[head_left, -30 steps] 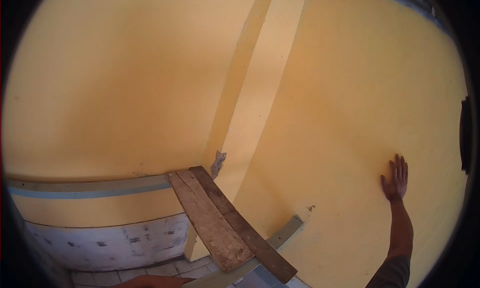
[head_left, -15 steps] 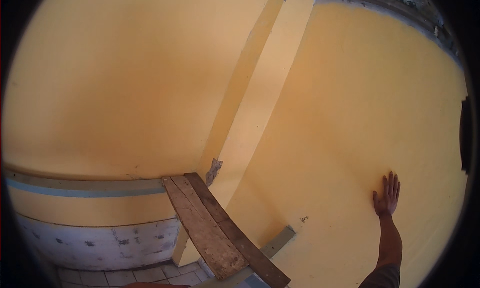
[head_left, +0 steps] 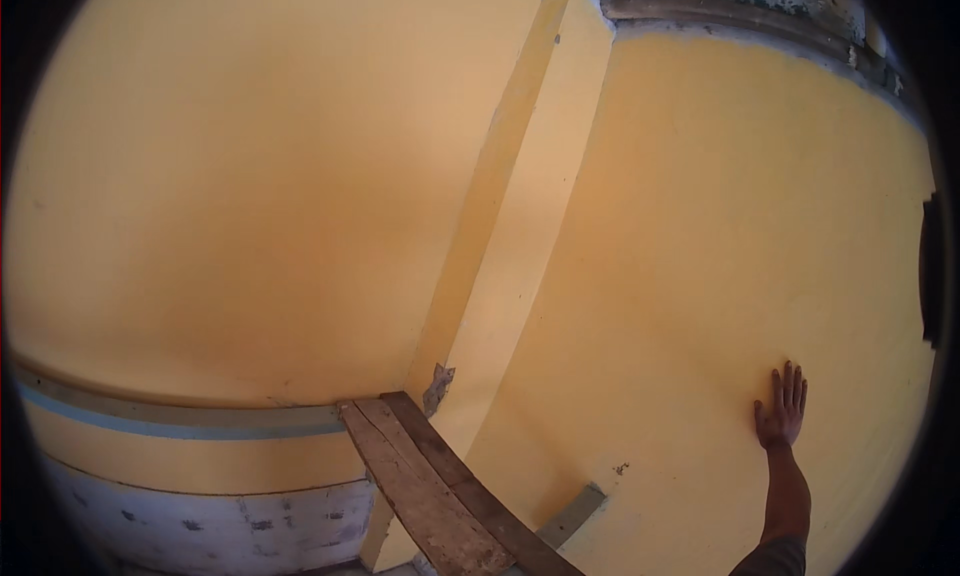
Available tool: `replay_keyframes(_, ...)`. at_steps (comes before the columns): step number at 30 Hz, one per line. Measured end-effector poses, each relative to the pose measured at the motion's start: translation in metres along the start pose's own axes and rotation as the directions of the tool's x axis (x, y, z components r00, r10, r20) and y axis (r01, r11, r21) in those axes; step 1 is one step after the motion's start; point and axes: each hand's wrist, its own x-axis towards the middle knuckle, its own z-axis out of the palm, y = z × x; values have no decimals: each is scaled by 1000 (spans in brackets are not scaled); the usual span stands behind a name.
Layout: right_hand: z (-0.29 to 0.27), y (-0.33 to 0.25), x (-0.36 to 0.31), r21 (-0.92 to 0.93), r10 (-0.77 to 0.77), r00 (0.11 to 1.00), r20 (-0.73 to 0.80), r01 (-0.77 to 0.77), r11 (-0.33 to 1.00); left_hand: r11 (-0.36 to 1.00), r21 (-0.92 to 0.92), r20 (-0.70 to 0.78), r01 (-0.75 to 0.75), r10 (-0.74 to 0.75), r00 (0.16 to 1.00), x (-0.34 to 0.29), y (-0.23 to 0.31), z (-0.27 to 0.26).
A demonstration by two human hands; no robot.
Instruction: The person positions wooden planks on a metal frame and adjusts the frame by hand.
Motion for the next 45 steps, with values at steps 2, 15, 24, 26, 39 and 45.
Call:
replay_keyframes(2,3,-2,-5,-38,-21,996,-89,17,999,1000,8,-20,-29,29,999,4,-7,3)
replay_keyframes(15,14,-1,-15,-130,9,999,-44,-15,991,996,-36,-24,-80,79,997,9,-17,7)
replay_keyframes(24,15,1,-17,-90,-29,993,-113,19,996,996,71,-52,-61,65,997,18,-32,24)
replay_keyframes(26,14,1,-17,-88,-22,992,-120,12,996,997,47,-57,-54,57,997,25,-37,33)
replay_keyframes(39,14,1,-17,-78,-35,995,-92,28,997,981,124,-92,147,-137,986,35,-54,36)
replay_keyframes(45,10,0,-18,-45,-34,990,-138,28,999,990,137,-83,-32,44,996,46,-62,28)
